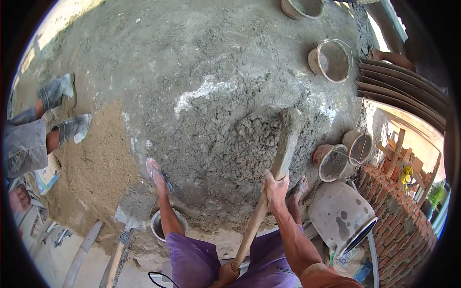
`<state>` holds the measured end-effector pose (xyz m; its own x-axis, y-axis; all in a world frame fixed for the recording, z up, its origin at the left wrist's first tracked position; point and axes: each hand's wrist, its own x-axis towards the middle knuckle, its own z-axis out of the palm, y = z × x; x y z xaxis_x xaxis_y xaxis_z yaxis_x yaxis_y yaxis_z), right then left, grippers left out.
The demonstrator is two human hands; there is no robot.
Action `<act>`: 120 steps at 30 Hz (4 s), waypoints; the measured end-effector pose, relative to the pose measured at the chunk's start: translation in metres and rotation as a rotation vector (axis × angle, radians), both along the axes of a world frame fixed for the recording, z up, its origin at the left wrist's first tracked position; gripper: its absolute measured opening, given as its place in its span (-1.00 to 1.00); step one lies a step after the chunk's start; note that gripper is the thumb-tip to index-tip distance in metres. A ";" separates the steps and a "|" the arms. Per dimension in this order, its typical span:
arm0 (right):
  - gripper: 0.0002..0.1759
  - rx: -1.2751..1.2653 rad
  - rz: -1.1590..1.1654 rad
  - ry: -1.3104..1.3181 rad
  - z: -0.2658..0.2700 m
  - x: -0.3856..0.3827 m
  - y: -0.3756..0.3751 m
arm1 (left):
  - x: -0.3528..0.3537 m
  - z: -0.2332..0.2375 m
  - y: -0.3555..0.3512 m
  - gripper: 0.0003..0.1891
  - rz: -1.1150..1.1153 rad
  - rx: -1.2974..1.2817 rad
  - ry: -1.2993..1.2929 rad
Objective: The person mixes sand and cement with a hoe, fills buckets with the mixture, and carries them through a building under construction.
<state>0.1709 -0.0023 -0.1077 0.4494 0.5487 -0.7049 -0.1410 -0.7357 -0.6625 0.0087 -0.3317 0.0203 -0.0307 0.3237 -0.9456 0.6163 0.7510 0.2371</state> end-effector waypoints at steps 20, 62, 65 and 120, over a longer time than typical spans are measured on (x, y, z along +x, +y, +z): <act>-0.65 -0.150 0.394 0.146 -0.051 -0.031 0.114 | 0.087 0.066 0.139 -0.61 0.183 -0.112 -0.011; -0.62 -0.019 -0.012 0.352 -0.068 0.001 0.072 | 0.025 0.017 0.113 -0.55 -0.166 -0.016 0.096; -0.63 0.028 0.037 0.197 -0.001 -0.026 0.044 | 0.015 0.037 0.053 -0.55 -0.076 -0.003 0.028; -0.93 0.244 -1.194 0.188 -0.041 0.018 -0.087 | -0.192 -0.147 0.247 -0.79 -0.807 0.540 0.130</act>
<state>0.1885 -0.0889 -0.1487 0.6619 -0.0103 -0.7495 -0.7478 0.0602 -0.6612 -0.1831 -0.0844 -0.1265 0.2965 0.6816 -0.6689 0.9428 -0.0971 0.3190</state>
